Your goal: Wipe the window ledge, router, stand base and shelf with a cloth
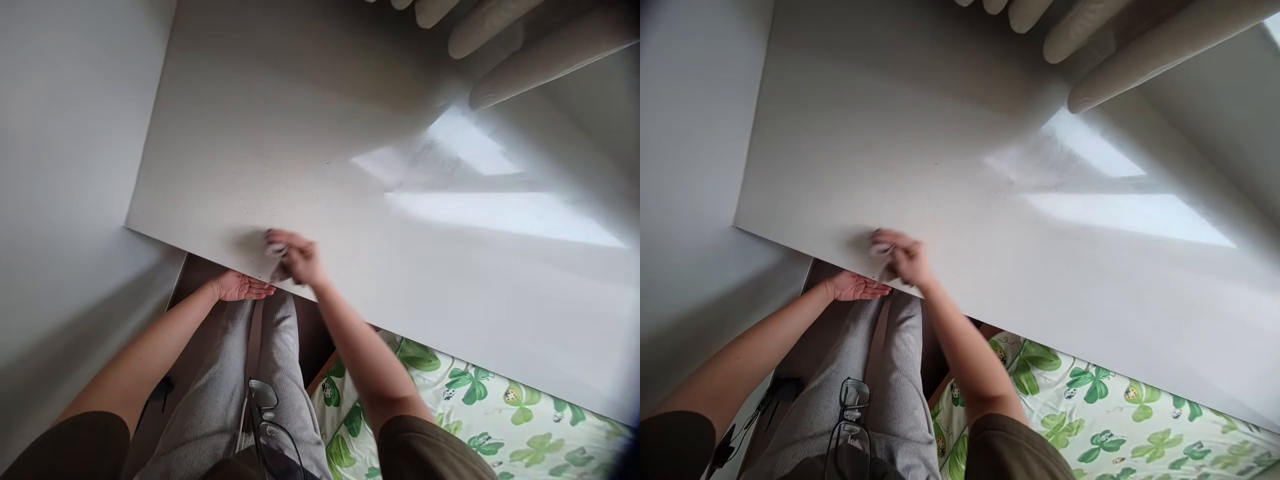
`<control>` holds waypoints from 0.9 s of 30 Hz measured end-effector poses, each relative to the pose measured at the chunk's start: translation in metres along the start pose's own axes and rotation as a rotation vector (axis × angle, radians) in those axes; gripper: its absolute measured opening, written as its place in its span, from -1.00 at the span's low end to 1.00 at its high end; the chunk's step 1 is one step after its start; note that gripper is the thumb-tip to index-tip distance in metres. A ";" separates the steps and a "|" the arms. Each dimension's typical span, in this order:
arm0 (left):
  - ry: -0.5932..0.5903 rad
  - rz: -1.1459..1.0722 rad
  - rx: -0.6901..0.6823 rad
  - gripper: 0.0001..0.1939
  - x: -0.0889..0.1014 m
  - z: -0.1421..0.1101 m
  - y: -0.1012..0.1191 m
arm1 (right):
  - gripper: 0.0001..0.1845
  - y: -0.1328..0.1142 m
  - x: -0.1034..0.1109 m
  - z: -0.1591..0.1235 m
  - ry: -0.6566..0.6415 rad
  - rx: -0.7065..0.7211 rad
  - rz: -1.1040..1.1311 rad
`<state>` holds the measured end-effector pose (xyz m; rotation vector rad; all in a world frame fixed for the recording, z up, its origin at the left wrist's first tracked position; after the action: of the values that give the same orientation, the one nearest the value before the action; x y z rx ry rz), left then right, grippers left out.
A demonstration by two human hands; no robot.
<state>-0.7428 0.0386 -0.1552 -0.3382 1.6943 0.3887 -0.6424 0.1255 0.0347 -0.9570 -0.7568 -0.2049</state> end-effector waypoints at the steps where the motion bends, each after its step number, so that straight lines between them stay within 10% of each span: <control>1: -0.036 0.007 0.024 -0.52 -0.003 0.000 -0.001 | -0.46 0.015 0.033 0.010 0.088 -0.055 -0.003; 4: -0.097 0.012 0.041 -0.52 -0.007 0.000 0.001 | -0.46 0.059 0.123 0.030 0.397 -0.145 -0.180; 7: -0.117 0.010 0.034 -0.51 -0.008 0.001 0.002 | -0.46 0.072 0.146 0.034 0.477 -0.045 -0.446; 18: 0.163 0.039 -0.129 -0.62 0.023 -0.012 0.026 | -0.58 -0.024 -0.114 -0.046 -0.182 0.105 -0.383; 22: 0.177 0.083 -0.106 -0.70 0.032 -0.016 0.031 | -0.50 -0.039 -0.118 -0.052 -0.147 0.028 -0.162; 27: 0.028 0.086 -0.031 -0.59 0.007 -0.012 0.024 | -0.58 -0.007 -0.039 -0.065 0.182 -0.268 0.247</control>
<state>-0.7648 0.0550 -0.1594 -0.2955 1.7353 0.4758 -0.6418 0.0633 -0.0092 -1.2577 -0.4452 -0.1768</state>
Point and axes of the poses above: each hand's wrist, its own z-axis towards the middle knuckle, its own x-axis out of the back of the hand, y = z × x, the point moved 7 cm from there along z, towards the middle knuckle, and after that the axes turned 12 degrees about -z, right-handed, at the moved point
